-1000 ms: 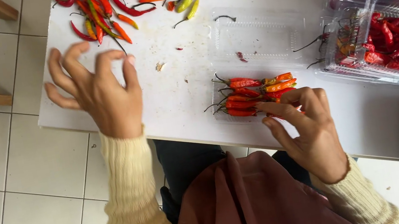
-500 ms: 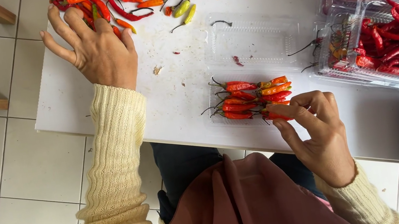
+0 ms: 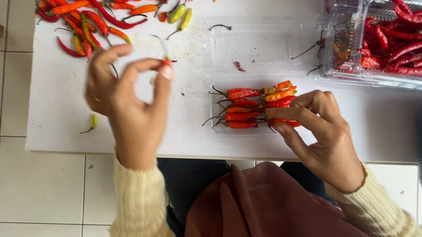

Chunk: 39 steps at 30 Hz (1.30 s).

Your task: The person sorts red and orange chili peppers from a pile on a table and arranges them neatly into small clear plastic containers before closing and stacking them.

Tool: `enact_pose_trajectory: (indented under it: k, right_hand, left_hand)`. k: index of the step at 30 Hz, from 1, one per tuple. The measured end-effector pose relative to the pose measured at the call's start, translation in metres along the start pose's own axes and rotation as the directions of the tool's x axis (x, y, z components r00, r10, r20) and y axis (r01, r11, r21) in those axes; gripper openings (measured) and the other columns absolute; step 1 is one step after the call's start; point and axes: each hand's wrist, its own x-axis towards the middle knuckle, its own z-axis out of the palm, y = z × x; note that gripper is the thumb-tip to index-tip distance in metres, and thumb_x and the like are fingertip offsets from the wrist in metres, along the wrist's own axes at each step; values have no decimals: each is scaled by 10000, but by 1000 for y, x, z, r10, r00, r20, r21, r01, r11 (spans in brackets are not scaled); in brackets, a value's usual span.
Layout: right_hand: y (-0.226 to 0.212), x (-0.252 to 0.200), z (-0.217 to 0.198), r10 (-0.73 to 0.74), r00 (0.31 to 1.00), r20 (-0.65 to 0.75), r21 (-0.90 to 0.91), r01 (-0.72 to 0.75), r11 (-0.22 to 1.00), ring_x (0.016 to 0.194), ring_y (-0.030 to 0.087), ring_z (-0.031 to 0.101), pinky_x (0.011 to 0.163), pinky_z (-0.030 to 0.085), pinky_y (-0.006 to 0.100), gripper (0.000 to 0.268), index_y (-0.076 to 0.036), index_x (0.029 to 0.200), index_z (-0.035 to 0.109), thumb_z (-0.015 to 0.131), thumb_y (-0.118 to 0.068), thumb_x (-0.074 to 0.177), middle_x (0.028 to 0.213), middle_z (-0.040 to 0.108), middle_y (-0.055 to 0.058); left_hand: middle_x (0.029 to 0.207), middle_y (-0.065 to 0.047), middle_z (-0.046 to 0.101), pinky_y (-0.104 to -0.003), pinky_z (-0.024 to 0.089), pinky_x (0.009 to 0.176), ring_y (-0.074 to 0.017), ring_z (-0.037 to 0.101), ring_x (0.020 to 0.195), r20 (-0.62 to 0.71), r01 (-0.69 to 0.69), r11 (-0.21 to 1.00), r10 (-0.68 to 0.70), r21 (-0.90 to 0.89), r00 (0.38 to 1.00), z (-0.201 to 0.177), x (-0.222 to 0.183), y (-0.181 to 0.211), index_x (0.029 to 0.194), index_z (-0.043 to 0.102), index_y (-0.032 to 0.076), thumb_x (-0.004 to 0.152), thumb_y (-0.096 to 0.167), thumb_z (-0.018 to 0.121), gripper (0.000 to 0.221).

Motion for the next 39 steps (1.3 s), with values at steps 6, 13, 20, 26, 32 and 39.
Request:
enact_pose_trajectory:
  k: [6, 13, 20, 26, 32, 39]
  right_hand:
    - [-22, 14, 6, 63, 998, -22, 122, -60, 991, 977, 200, 530, 915, 433, 307, 216, -108, 1177, 747, 714, -183, 977, 1004, 524, 35]
    - [-11, 10, 15, 154, 987, -39, 343, -132, 930, 996, 182, 585, 863, 519, 280, 170, -66, 1119, 725, 733, -130, 961, 1052, 542, 61]
    - [-12, 12, 15, 126, 992, -33, 300, -110, 948, 988, 172, 571, 886, 522, 280, 135, -94, 1099, 738, 731, -116, 965, 1031, 552, 42]
    - [-9, 17, 16, 30, 999, 38, 132, -34, 991, 978, 228, 506, 853, 443, 320, 170, -112, 1094, 723, 761, -81, 932, 1019, 551, 56]
    - [-3, 17, 32, -96, 989, 115, -350, 131, 928, 919, 326, 495, 752, 398, 453, 155, -153, 1072, 699, 755, -217, 943, 1041, 570, 78]
    - [2, 17, 32, -140, 987, 81, -261, 157, 953, 939, 311, 502, 809, 409, 443, 170, -169, 1131, 747, 763, -194, 963, 1041, 584, 81]
  left_hand:
    - [1311, -35, 550, -511, 241, 1213, -343, 434, 1430, 293, 157, 926, -54, -342, 955, -3, -36, 71, 1015, 724, 216, 956, 282, 690, 95]
    - [1337, -20, 546, -498, 214, 1244, -314, 417, 1462, 367, 205, 893, -49, -400, 929, 8, -48, 86, 1036, 747, 249, 963, 276, 692, 96]
    - [1297, 12, 558, -484, 201, 1197, -302, 434, 1451, 361, 178, 918, -41, -355, 932, 10, -50, 78, 919, 715, 251, 909, 303, 757, 68]
    - [1315, -4, 550, -478, 214, 1149, -305, 442, 1427, 363, 88, 965, 8, -247, 932, 2, -52, 65, 1057, 698, 266, 901, 384, 756, 204]
    - [1394, -22, 493, -605, 188, 1110, -340, 355, 1439, 327, -24, 1000, 25, -6, 945, 1, -57, 66, 1092, 708, 357, 939, 422, 701, 166]
    - [1402, -35, 527, -649, 154, 1106, -340, 326, 1452, 356, -91, 994, 64, 62, 932, 15, -67, 62, 862, 688, 312, 915, 275, 735, 80]
